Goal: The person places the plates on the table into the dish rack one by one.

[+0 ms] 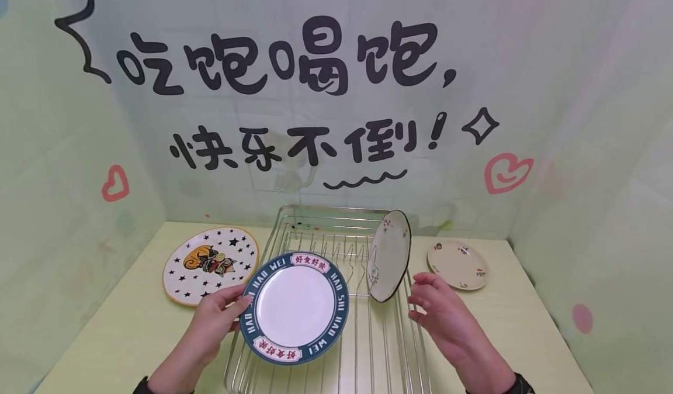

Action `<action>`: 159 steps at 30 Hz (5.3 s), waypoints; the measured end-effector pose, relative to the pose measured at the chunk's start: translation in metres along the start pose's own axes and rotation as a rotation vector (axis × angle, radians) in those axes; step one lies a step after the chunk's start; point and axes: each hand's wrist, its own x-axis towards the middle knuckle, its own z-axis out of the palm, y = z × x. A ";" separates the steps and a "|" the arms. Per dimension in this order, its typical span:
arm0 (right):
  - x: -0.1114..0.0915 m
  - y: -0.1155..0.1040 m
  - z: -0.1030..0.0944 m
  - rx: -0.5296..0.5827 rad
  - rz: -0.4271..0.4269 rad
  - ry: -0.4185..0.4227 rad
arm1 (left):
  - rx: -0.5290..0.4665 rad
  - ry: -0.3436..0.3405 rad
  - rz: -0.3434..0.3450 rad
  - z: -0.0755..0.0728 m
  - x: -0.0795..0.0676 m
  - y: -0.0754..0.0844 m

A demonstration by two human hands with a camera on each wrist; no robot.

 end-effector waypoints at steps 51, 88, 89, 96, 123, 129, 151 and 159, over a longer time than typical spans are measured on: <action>0.017 0.043 0.082 0.196 0.185 -0.266 | -0.042 -0.020 0.011 0.002 -0.006 0.002; 0.011 0.036 0.061 0.196 0.196 -0.220 | 0.105 -0.057 0.007 -0.007 -0.007 0.000; 0.012 0.037 0.061 0.196 0.193 -0.225 | 0.105 -0.051 0.005 -0.008 -0.007 -0.001; 0.011 0.036 0.055 0.196 0.182 -0.229 | 0.064 0.017 -0.007 -0.013 -0.004 -0.008; 0.009 0.021 0.043 0.161 0.158 -0.156 | -0.014 -0.325 -0.144 -0.019 0.002 -0.053; 0.008 0.020 0.042 0.174 0.158 -0.138 | -0.025 -0.360 -0.180 -0.014 0.001 -0.058; 0.008 -0.011 0.031 -0.040 -0.045 0.031 | 0.022 -0.299 -0.176 -0.007 0.004 -0.064; 0.010 -0.027 0.027 -0.141 -0.169 0.069 | 0.021 -0.288 -0.173 -0.007 0.004 -0.065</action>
